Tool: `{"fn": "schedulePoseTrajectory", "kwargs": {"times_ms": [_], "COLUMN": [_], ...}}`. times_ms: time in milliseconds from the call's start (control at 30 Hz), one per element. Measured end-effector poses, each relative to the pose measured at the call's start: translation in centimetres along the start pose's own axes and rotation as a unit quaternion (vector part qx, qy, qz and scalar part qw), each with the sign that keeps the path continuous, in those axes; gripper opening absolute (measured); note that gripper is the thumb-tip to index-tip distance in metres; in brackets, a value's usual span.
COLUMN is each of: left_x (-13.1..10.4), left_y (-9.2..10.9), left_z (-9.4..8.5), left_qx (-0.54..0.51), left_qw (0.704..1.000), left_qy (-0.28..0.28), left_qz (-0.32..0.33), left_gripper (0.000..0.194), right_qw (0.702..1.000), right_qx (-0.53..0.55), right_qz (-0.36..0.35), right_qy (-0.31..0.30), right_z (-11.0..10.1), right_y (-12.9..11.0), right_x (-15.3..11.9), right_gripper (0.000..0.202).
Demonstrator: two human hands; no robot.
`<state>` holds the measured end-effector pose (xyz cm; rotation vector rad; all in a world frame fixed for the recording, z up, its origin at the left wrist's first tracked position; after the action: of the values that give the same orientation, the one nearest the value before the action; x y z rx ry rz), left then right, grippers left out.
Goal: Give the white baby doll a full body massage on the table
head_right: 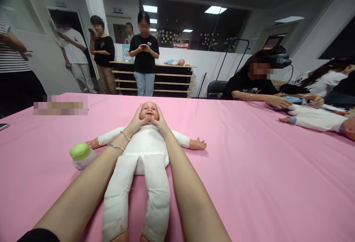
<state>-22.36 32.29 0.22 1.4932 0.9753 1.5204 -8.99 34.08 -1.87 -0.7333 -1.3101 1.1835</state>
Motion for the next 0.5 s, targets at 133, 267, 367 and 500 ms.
{"fn": "schedulePoseTrajectory", "kwargs": {"times_ms": [133,267,367,500], "left_x": [-0.2,-0.1,0.0,0.0], "left_y": [-0.1,-0.2,0.1,-0.8], "left_z": [0.6,0.6,-0.1,0.6], "left_qx": [-0.068,-0.062,-0.008,-0.084], "left_qw": [0.997,0.997,1.0,0.996], "left_qy": [-0.036,-0.033,0.006,-0.039], "left_qz": [-0.02,-0.017,0.02,-0.019], "left_gripper": [0.095,0.095,0.104,0.093], "right_qw": [0.999,0.999,1.0,0.999], "right_qx": [0.035,0.039,0.014,0.036], "right_qz": [-0.003,-0.004,-0.001,0.004], "right_qy": [0.0,-0.002,-0.007,-0.006], "right_z": [-0.1,-0.1,0.1,0.0], "right_y": [0.0,-0.2,-0.3,-0.2], "right_x": [-0.2,-0.2,-0.1,0.0], "right_gripper": [0.088,0.083,0.095,0.089]}}
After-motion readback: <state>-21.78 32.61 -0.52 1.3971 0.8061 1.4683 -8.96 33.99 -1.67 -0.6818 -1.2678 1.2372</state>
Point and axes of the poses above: each hand's wrist, its own x-axis towards the middle knuckle, its own z-axis out of the palm, y = z × x, the point moved 9 cm from there along x, towards the middle knuckle, and after that the axes turned 4 degrees about x, right-handed, at the moved point
